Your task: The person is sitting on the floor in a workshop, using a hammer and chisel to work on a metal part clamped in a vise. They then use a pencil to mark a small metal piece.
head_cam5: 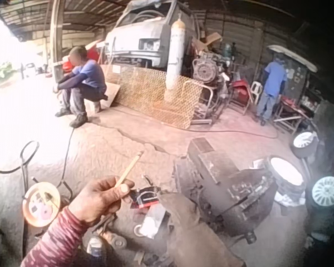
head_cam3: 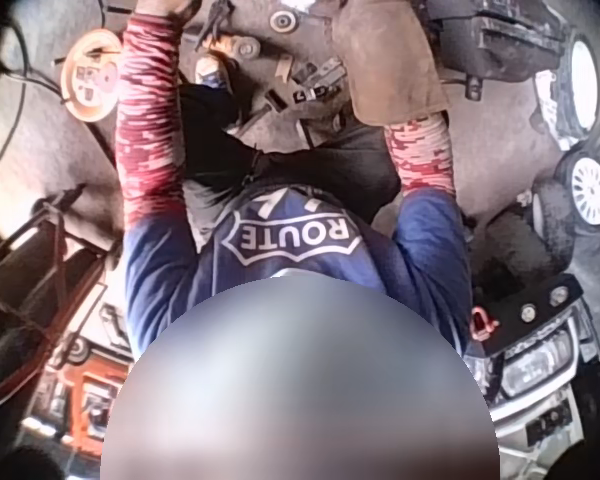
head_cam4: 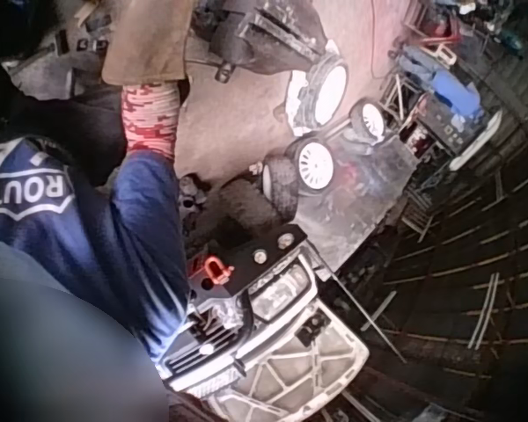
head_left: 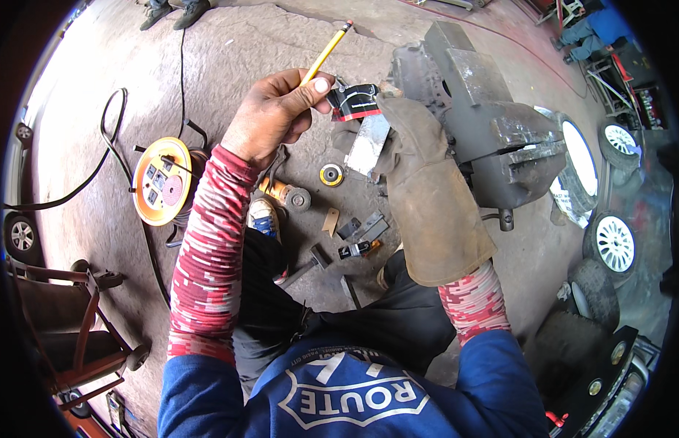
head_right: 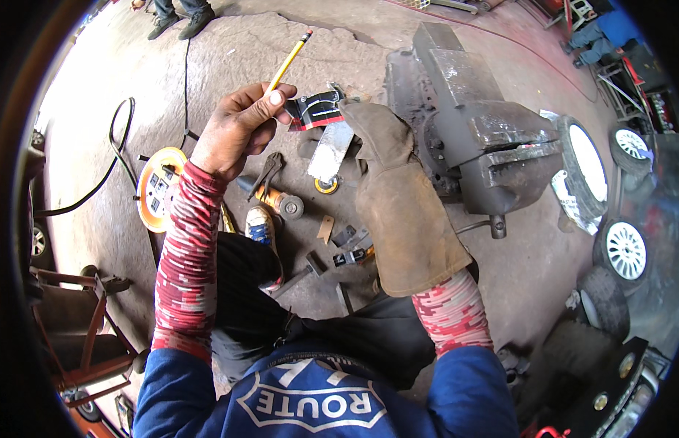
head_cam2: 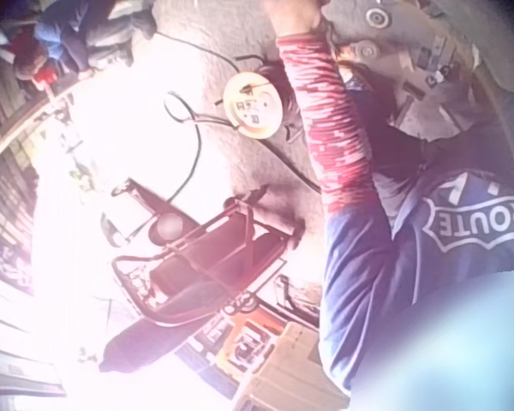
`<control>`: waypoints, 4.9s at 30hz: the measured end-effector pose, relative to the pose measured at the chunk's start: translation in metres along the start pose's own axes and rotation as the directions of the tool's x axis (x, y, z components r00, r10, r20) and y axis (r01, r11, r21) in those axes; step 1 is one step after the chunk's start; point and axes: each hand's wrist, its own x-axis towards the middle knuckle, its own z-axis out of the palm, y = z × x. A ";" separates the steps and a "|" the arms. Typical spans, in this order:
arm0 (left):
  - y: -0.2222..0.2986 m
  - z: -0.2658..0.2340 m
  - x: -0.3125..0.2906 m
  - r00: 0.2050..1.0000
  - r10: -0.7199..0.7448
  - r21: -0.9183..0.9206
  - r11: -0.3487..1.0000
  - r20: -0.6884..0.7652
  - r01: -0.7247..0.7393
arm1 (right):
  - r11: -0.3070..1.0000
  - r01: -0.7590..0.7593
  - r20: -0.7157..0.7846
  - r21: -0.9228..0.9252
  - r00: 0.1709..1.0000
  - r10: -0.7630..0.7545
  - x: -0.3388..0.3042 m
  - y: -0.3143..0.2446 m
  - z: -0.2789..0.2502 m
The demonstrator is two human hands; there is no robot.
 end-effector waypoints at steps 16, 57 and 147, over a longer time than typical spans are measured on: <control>-0.021 0.004 0.006 0.984 -0.167 -0.090 0.981 0.055 0.171 | 0.986 -0.069 0.172 0.154 0.984 0.042 0.026 0.007 -0.021; -0.027 0.007 0.018 0.976 0.066 -0.003 0.998 -0.207 -0.068 | 0.989 -0.140 -0.037 0.050 0.989 0.142 0.009 0.003 0.006; -0.010 0.012 -0.014 0.903 0.428 0.216 0.886 -0.041 -0.410 | 0.881 0.067 -0.214 -0.469 0.959 -0.187 0.007 -0.003 0.002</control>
